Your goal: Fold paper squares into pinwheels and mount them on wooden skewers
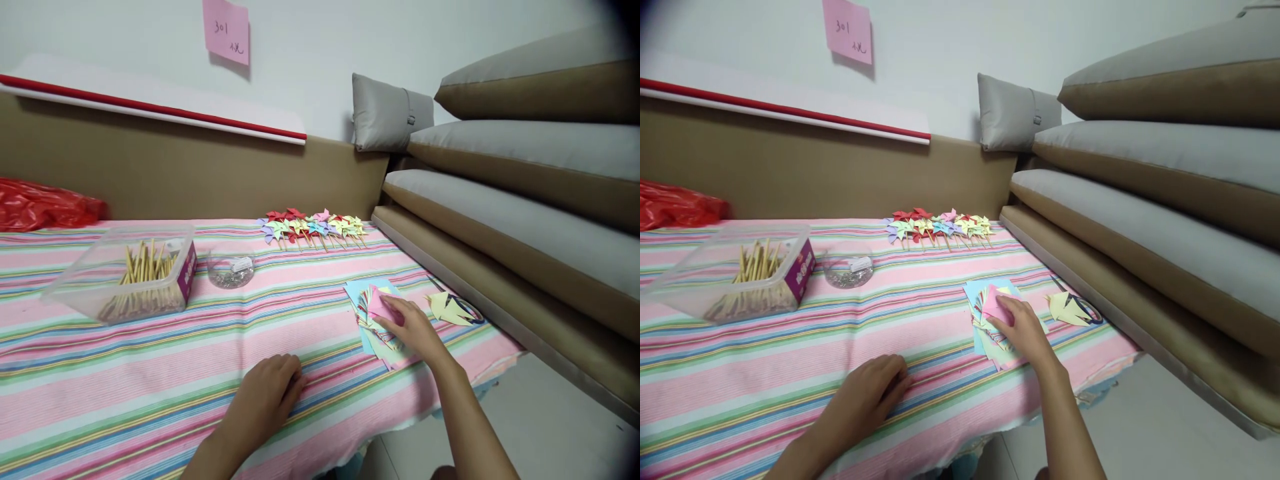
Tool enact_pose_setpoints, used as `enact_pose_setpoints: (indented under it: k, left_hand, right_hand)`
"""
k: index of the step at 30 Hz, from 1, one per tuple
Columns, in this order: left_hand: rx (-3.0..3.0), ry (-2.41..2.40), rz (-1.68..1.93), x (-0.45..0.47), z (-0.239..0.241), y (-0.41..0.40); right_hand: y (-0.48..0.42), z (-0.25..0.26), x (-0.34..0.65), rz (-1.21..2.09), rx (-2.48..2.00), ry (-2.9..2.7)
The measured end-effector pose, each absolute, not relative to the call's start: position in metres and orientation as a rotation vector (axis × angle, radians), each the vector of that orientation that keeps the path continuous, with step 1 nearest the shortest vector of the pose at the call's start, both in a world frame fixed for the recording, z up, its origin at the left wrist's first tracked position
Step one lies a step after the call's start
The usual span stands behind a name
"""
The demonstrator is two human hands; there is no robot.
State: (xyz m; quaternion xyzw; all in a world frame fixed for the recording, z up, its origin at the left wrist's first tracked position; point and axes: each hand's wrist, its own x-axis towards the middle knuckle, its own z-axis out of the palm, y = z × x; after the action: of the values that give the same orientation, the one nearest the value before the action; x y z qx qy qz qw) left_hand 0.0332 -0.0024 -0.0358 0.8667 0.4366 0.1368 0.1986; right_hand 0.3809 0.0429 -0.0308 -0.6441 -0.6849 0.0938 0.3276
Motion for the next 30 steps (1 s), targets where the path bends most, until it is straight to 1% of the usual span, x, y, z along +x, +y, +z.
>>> enact_pose_setpoints:
  k: [6, 12, 18, 21, 23, 25, 26, 28, 30]
  left_hand:
    - [2.440, 1.241, 0.364, 0.035, -0.033, -0.004]
    - [2.436, 1.241, 0.386, 0.035, -0.035, -0.004]
    - [2.375, 1.233, 0.426, 0.032, -0.035, -0.001]
    - [2.228, 1.230, 0.481, 0.031, -0.031, 0.001]
    - [2.076, 1.215, 0.581, 0.030, -0.027, 0.003]
    - [1.874, 1.189, 0.746, 0.027, -0.023, 0.007]
    - [1.744, 1.170, 0.847, 0.024, -0.021, 0.010]
    - [1.417, 1.096, 1.054, 0.016, -0.015, 0.016]
    - [1.075, 0.978, 1.233, 0.006, -0.009, 0.022]
  right_hand:
    - [0.045, -0.033, 0.383, 0.225, -1.763, -1.762]
    - [0.048, -0.029, 0.379, 0.131, -1.728, -1.713]
    - [0.043, 0.000, 0.358, -0.087, -1.669, -1.397]
    - [0.045, 0.025, 0.326, -0.101, -1.588, -1.231]
    - [0.052, 0.042, 0.295, 0.049, -1.476, -1.156]
    - [0.061, 0.056, 0.257, 0.549, -1.157, -0.941]
    - [0.066, 0.060, 0.237, 0.652, -1.097, -0.938]
    - [0.071, 0.058, 0.199, 0.941, -0.949, -0.907]
    - [0.071, 0.047, 0.167, 1.187, -0.848, -0.839]
